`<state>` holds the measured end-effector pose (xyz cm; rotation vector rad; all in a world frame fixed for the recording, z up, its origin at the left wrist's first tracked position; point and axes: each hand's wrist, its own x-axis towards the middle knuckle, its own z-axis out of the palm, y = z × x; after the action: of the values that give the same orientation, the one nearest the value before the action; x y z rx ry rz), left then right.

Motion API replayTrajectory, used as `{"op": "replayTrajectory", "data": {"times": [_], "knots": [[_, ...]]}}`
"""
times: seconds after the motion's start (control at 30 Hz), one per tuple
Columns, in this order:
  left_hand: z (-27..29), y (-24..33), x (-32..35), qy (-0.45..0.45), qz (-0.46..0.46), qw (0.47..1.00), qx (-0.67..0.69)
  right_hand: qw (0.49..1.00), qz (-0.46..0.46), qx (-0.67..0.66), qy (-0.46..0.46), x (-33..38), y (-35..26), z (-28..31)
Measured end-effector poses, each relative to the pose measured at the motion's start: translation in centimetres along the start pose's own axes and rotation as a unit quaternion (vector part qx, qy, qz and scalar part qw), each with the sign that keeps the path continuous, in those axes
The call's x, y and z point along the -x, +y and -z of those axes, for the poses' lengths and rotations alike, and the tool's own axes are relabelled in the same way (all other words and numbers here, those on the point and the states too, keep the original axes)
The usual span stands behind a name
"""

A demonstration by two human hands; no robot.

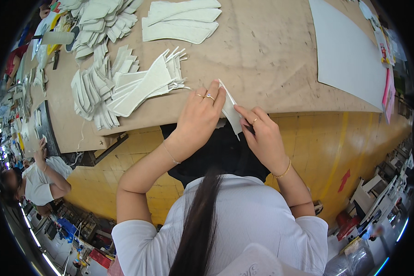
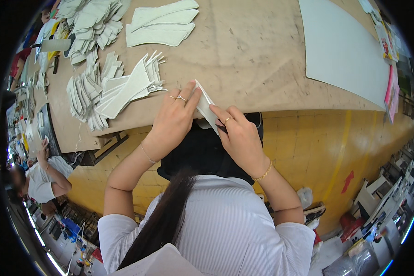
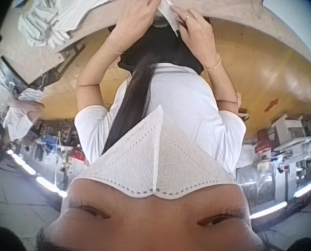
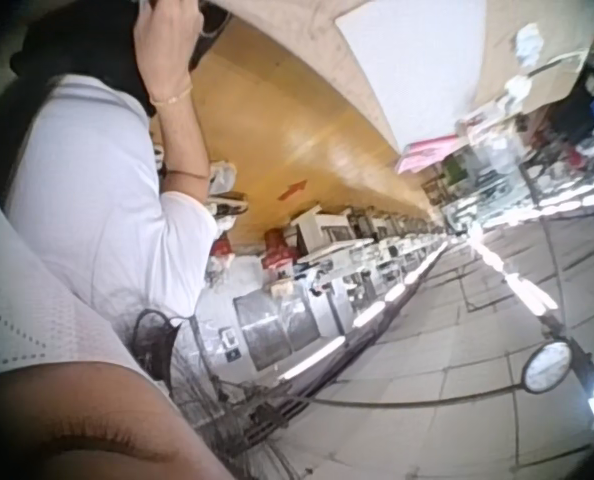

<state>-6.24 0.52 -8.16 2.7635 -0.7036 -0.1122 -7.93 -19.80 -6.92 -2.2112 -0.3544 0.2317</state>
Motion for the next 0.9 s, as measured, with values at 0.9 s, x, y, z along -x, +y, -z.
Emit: {"op": "replayTrajectory", "data": {"times": [0.9], "knots": [[-1.1,-0.4,0.3,0.021,-0.011,0.999,-0.043,0.949,-0.261,-0.172,-0.039,-0.3,2.0,-0.7]]}}
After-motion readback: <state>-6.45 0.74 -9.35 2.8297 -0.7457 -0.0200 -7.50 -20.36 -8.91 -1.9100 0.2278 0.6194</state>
